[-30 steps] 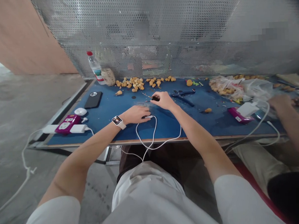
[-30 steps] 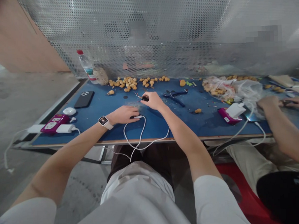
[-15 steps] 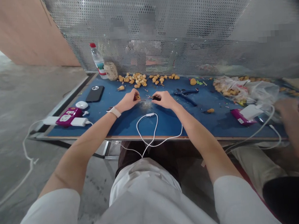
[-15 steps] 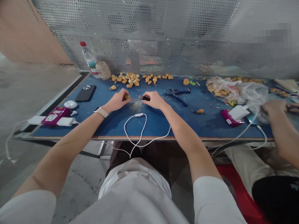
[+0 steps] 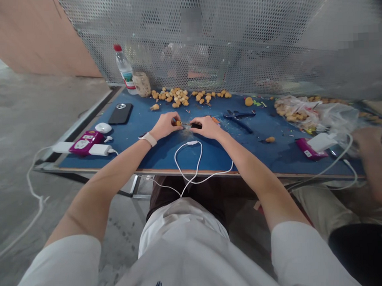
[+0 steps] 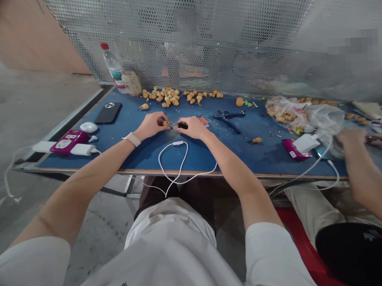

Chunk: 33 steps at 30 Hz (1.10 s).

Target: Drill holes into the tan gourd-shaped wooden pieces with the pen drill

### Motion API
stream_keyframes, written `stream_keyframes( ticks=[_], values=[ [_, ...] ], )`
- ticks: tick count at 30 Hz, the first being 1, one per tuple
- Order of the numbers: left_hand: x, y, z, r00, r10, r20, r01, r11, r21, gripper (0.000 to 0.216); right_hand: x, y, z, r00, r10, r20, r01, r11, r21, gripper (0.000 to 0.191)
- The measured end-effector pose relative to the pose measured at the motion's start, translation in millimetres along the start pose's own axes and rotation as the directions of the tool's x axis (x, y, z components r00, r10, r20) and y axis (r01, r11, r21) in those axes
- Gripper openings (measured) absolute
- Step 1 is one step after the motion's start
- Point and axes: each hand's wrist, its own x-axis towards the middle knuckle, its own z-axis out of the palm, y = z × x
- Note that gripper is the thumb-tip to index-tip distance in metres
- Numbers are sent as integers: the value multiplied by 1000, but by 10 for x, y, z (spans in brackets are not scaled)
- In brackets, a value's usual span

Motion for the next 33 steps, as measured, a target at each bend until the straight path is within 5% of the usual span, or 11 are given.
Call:
stream_keyframes(
  ticks=[33],
  values=[
    [-1, 130, -2, 996, 15, -86, -13, 999, 30, 41, -2, -28, -17, 1000, 20, 2, -20, 999, -40, 33]
  ],
)
